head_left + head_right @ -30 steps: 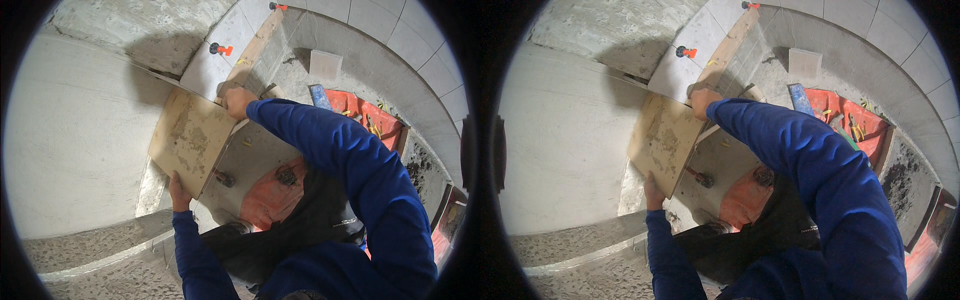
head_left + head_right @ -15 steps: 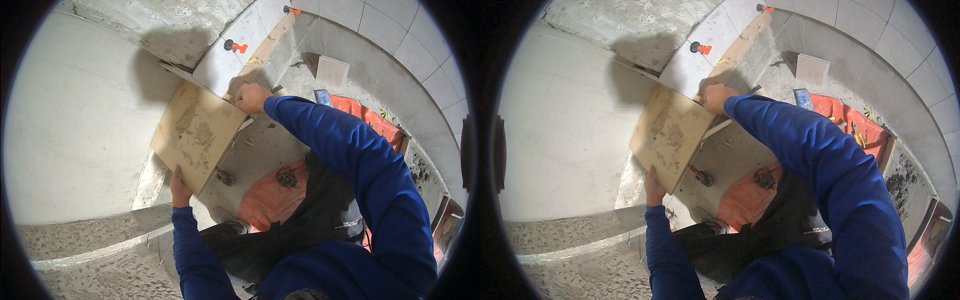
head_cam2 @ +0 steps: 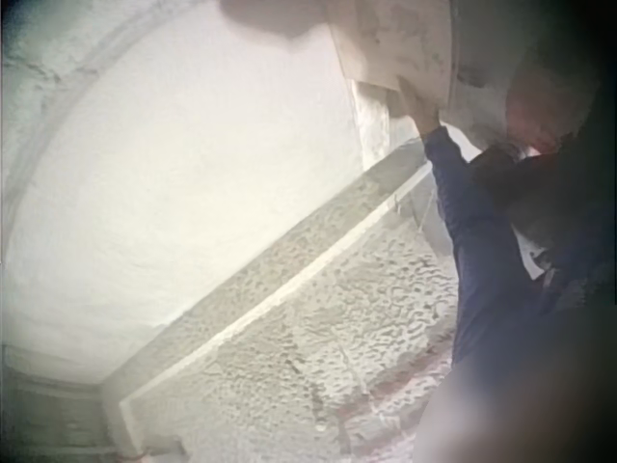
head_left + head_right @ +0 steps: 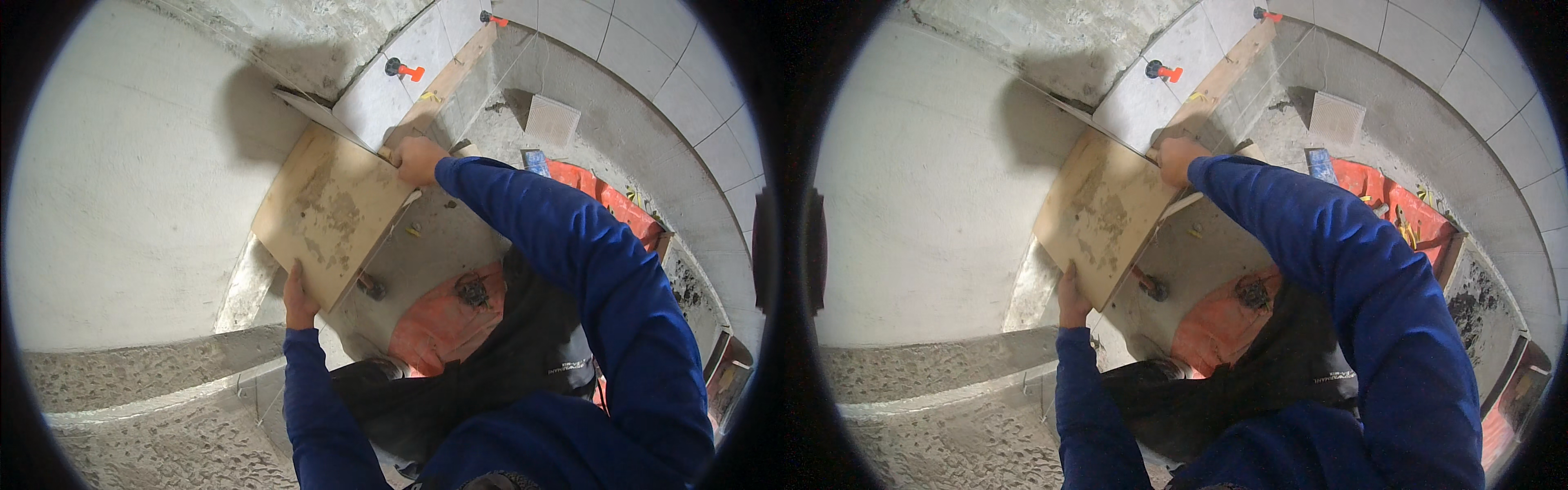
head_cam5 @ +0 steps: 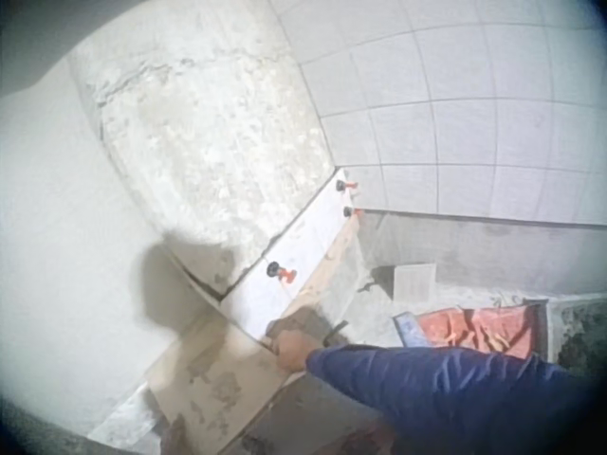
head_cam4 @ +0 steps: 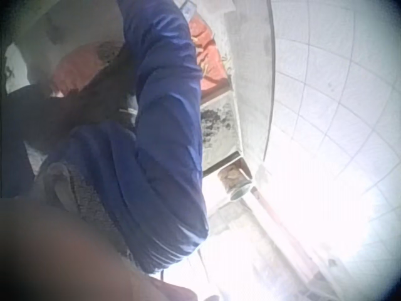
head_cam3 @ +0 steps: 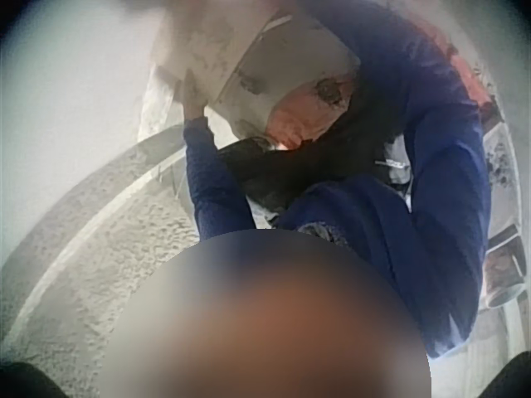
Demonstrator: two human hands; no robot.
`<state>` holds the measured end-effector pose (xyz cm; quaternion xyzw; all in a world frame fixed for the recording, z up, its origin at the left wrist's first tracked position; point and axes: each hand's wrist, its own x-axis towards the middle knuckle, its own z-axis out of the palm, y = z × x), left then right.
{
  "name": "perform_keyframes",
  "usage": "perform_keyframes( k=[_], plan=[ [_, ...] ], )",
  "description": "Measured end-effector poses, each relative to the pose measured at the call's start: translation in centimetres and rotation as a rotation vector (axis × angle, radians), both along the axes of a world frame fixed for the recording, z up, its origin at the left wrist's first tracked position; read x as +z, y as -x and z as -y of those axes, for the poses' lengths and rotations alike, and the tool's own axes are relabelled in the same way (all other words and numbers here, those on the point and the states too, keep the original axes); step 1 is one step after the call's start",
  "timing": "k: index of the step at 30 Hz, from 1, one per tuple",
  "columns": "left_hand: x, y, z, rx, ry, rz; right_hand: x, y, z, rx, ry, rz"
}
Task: The person sits on the floor and measures a tile using a tape measure, then marks it with a pencil. They repeatedly reposition the tape measure and make additional marks on the tile surface.
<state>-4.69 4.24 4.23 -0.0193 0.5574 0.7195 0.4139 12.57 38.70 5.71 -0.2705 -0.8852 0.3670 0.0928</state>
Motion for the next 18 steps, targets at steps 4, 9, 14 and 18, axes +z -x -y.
perform_keyframes(
  k=[4, 9, 14, 18],
  plan=[
    [0.0, 0.0, -0.2, -0.007, -0.018, 0.015, 0.5, 0.0, -0.1, 0.006, 0.013, 0.024],
    [0.3, -0.2, 0.0, -0.096, 0.019, -0.094, 1.0, -0.7, 0.0, -0.020, 0.061, -0.009],
    [0.0, 0.1, 0.2, -0.070, 0.034, -0.098, 3.3, -1.4, 0.9, -0.030, -0.114, 0.035],
    [-1.2, 0.3, 0.1, -0.028, -0.017, -0.104, 7.2, -2.9, 3.1, 0.109, -0.471, -0.002]
  ],
)
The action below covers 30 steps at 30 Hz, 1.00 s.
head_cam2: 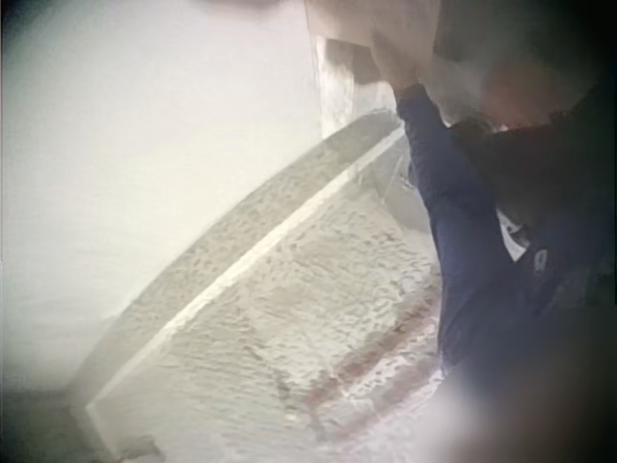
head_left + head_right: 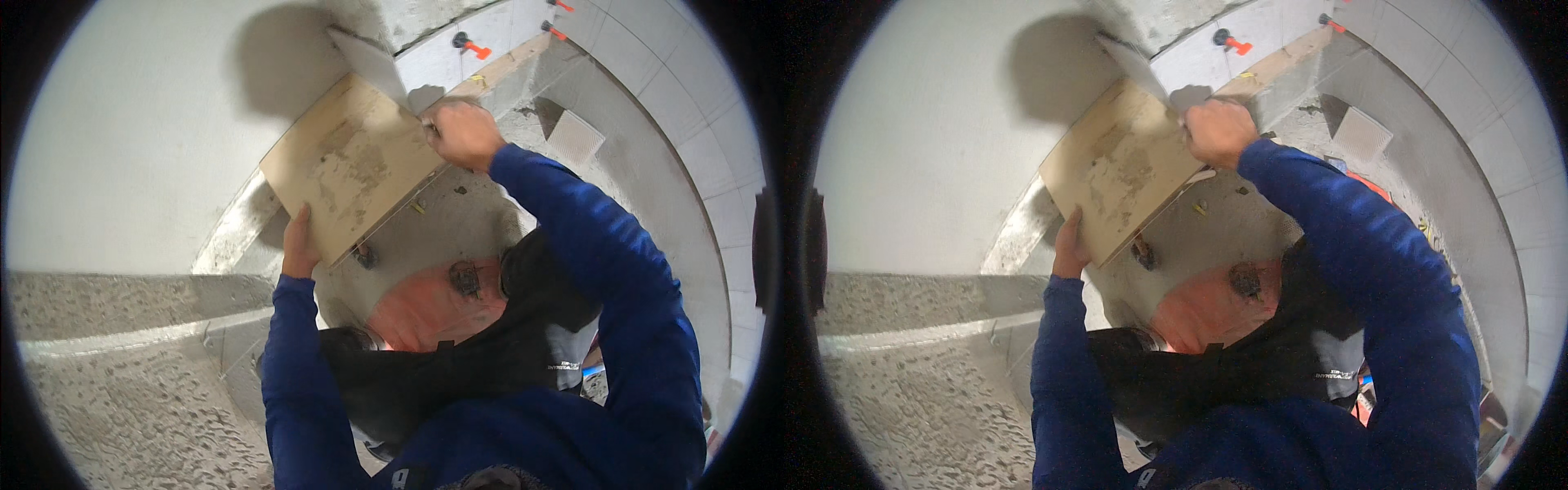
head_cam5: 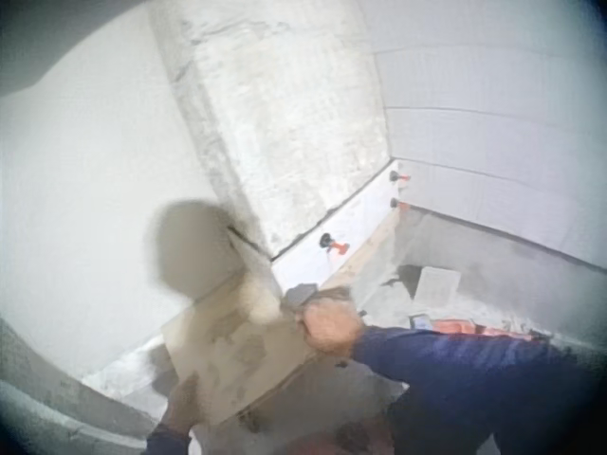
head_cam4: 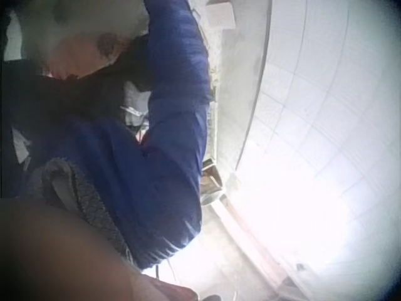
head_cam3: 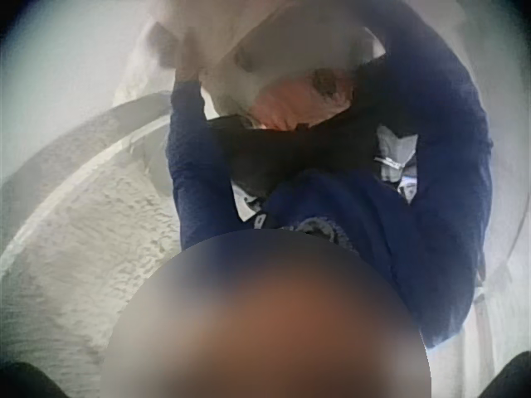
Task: The person sits on the floor and measures a tile using a tape measure, then marks it with a pencil. They repeatedly reposition the tape measure and make additional marks on the tile surface.
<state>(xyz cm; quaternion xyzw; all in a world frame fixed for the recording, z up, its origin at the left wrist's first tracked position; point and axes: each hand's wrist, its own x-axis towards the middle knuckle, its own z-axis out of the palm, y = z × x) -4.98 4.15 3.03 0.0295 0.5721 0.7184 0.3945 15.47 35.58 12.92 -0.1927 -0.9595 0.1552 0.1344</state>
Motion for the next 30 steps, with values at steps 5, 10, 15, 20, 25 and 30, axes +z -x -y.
perform_keyframes(
  k=[5, 10, 15, 20, 25, 30],
  plan=[
    [-0.3, -0.3, -0.6, 0.104, -0.024, 0.050, -2.9, -4.5, 8.6, 0.668, 0.098, 0.395],
    [-0.2, -0.2, -1.0, 0.153, 0.115, 0.037, -13.7, -1.8, 11.5, 0.598, 0.217, 0.647],
    [-1.3, 0.6, -0.7, 0.061, -0.078, 0.069, -21.2, 5.6, 14.4, 0.179, 0.427, -0.103],
    [-0.4, -0.2, -0.4, 0.075, -0.049, 0.142, -21.6, 8.5, 16.4, 0.157, 0.713, 0.033],
    [0.8, -0.8, -0.7, 0.090, -0.020, 0.179, -20.1, 8.6, 15.9, 0.167, 0.699, 0.035],
    [0.6, -0.8, -0.5, 0.064, -0.048, 0.174, -20.3, 8.4, 15.5, 0.161, 0.676, 0.008]
  ],
)
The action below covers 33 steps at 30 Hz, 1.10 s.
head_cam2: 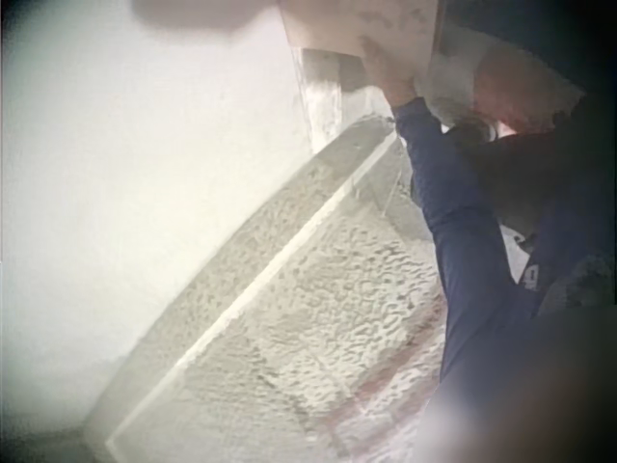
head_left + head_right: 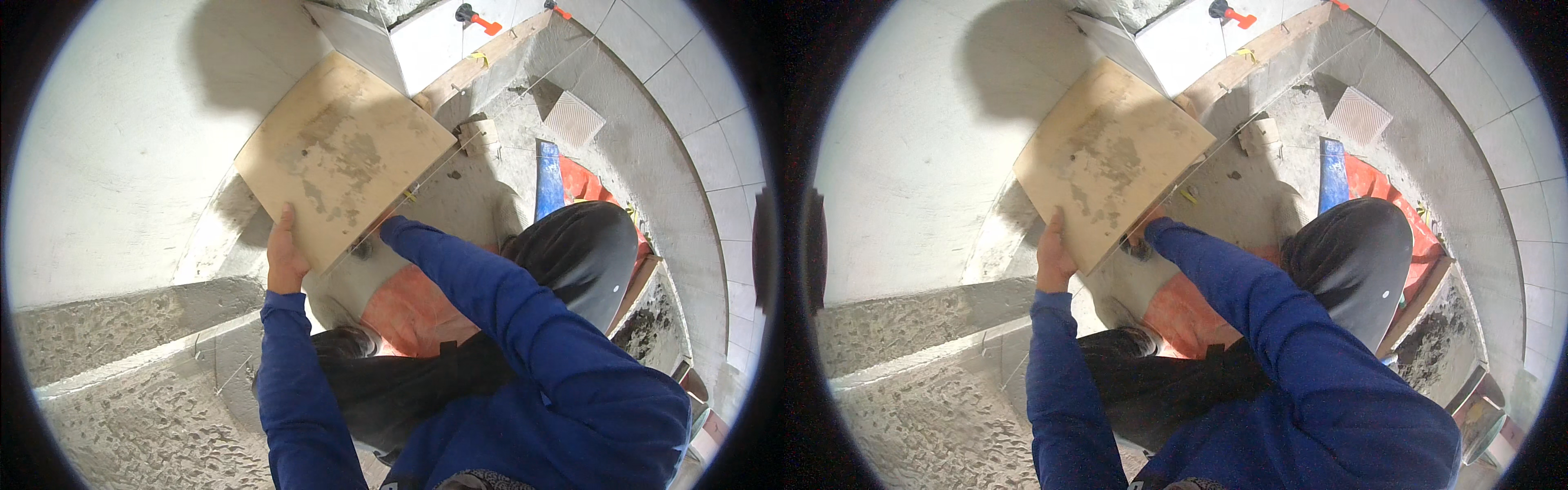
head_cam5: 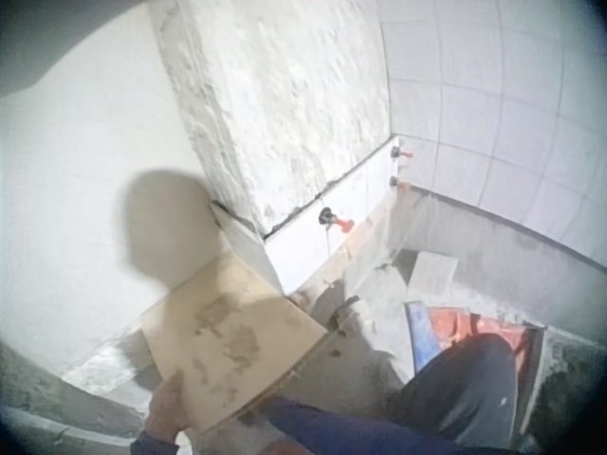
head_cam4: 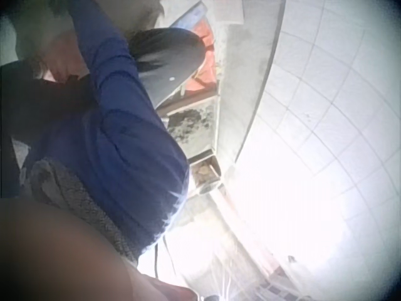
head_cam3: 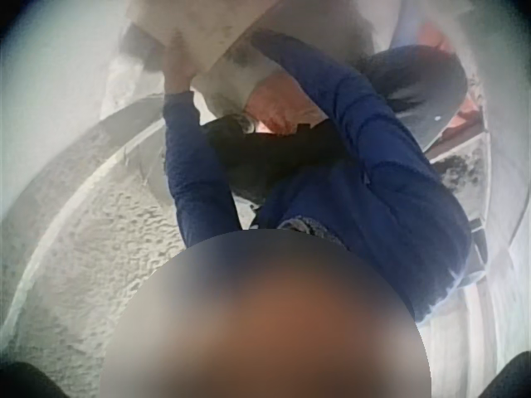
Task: The person sits on the floor and measures a tile using a tape measure, then marks it with a pencil. They repeatedly reposition the tape measure and make additional marks on the tile surface.
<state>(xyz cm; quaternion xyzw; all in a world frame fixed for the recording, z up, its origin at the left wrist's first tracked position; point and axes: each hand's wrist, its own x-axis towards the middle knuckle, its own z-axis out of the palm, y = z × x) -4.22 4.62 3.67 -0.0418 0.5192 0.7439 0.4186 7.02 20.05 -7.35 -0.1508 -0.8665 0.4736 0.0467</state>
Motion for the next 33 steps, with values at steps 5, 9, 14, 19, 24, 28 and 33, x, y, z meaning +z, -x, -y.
perform_keyframes(
  k=[5, 9, 14, 19, 24, 28, 33],
  plan=[
    [0.2, 0.1, 0.1, -0.001, -0.020, 0.010, 0.2, 0.3, -0.3, -0.009, -0.016, -0.016],
    [0.3, -0.2, -0.1, 0.023, 0.005, -0.019, 0.5, 0.4, -0.4, -0.017, -0.039, -0.029],
    [-0.1, -0.1, -0.2, 0.027, -0.054, -0.010, 0.5, 0.0, -0.1, -0.025, -0.071, -0.050],
    [-1.0, 0.5, -0.3, 0.023, -0.033, 0.050, 0.3, -0.5, 0.8, -0.057, -0.123, -0.104],
    [-1.3, 0.6, -0.3, 0.022, -0.117, 0.066, -0.1, -0.3, 2.9, -0.125, -0.220, -0.208],
    [-1.0, 0.6, -0.3, 0.046, 0.000, -0.017, -0.5, 0.5, 3.8, -0.187, -0.294, -0.290],
    [-0.9, 0.7, -0.2, 0.010, -0.079, 0.071, -1.1, 1.2, 3.6, -0.234, -0.366, -0.403]
  ],
)
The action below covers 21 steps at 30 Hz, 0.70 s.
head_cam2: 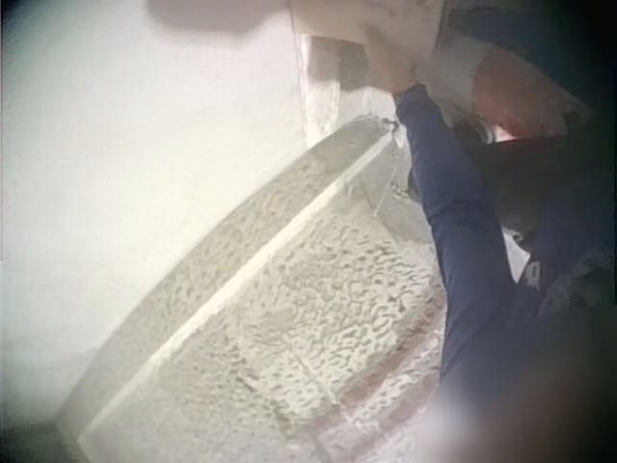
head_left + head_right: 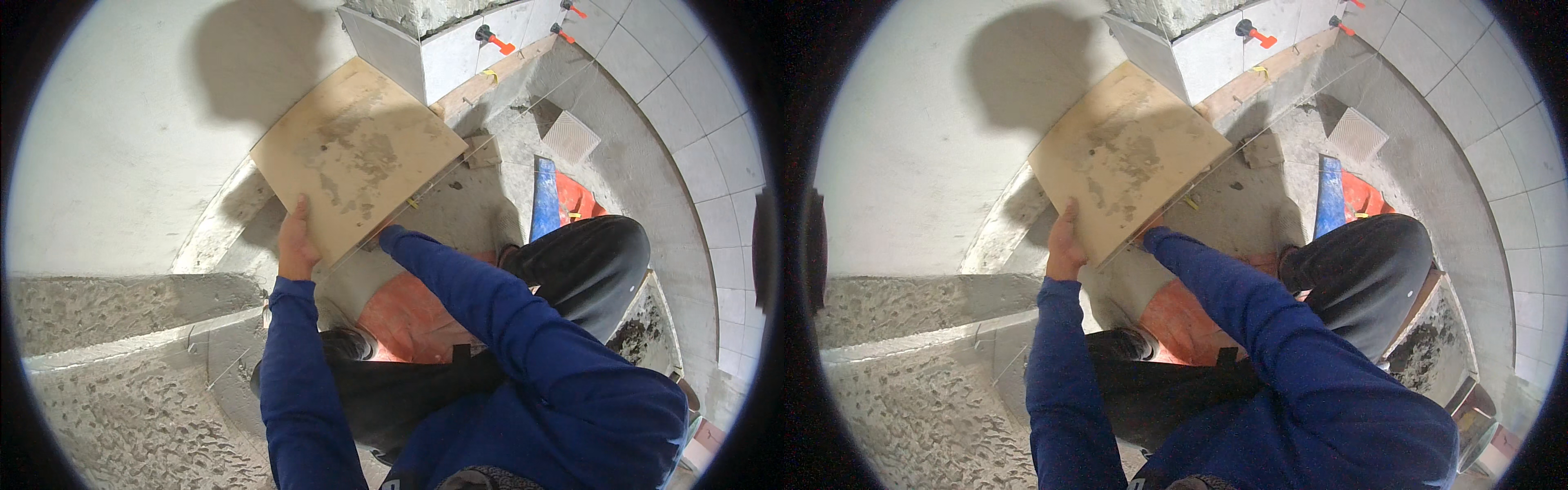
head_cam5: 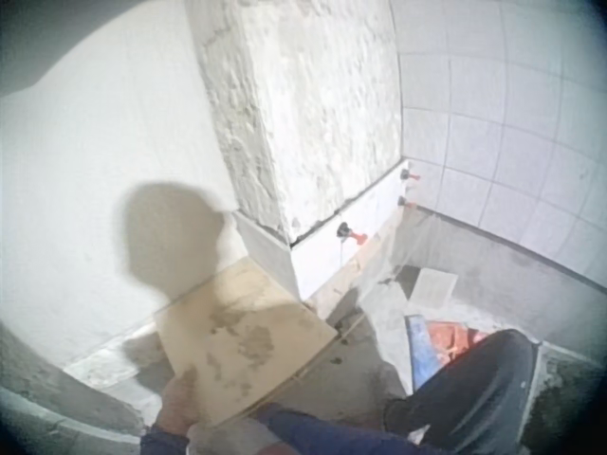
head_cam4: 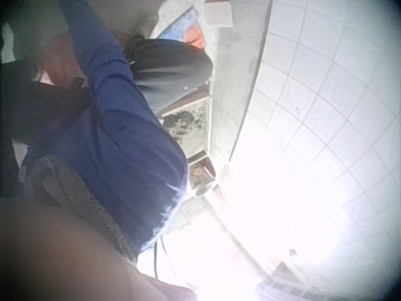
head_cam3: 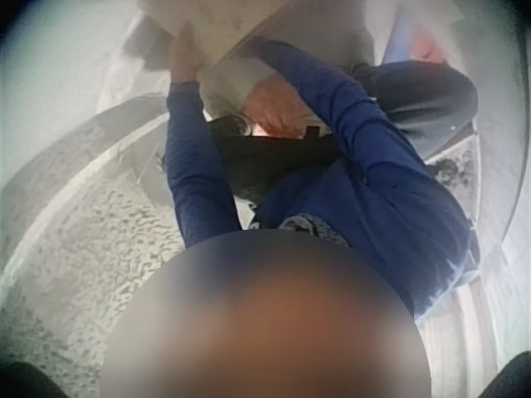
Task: The person sits on the floor and measures a tile using a tape measure, then marks it with a pencil. They repeatedly reposition the tape measure and make additional marks on the tile surface.
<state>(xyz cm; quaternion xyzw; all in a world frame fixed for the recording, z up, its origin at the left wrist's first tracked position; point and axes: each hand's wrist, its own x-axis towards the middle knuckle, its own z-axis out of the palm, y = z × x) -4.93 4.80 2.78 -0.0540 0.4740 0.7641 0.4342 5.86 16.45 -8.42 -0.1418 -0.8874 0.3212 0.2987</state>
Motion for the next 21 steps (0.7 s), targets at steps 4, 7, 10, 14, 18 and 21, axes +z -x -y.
perform_keyframes(
  k=[4, 7, 10, 14, 18, 21],
  plan=[
    [0.3, -0.2, 0.0, 0.016, 0.057, -0.029, 0.1, 0.3, 0.3, -0.035, -0.070, -0.107],
    [0.7, -0.4, -0.2, 0.025, 0.067, -0.023, 0.6, -0.7, 1.4, -0.108, -0.072, -0.064],
    [0.6, -0.4, 0.0, 0.005, 0.055, -0.033, 1.4, -3.0, 2.3, 0.094, 0.035, 0.393],
    [-0.1, -0.3, 0.2, -0.003, 0.042, -0.135, 2.8, -8.0, 2.4, 0.315, -0.032, 0.546],
    [-0.5, -0.3, 0.0, 0.029, 0.074, -0.130, 4.9, -11.1, 3.0, 0.396, -0.145, 0.323],
    [-0.3, -0.4, -0.2, 0.050, 0.048, -0.119, 7.3, -11.7, 3.8, 0.465, -0.117, 0.235]
  ],
)
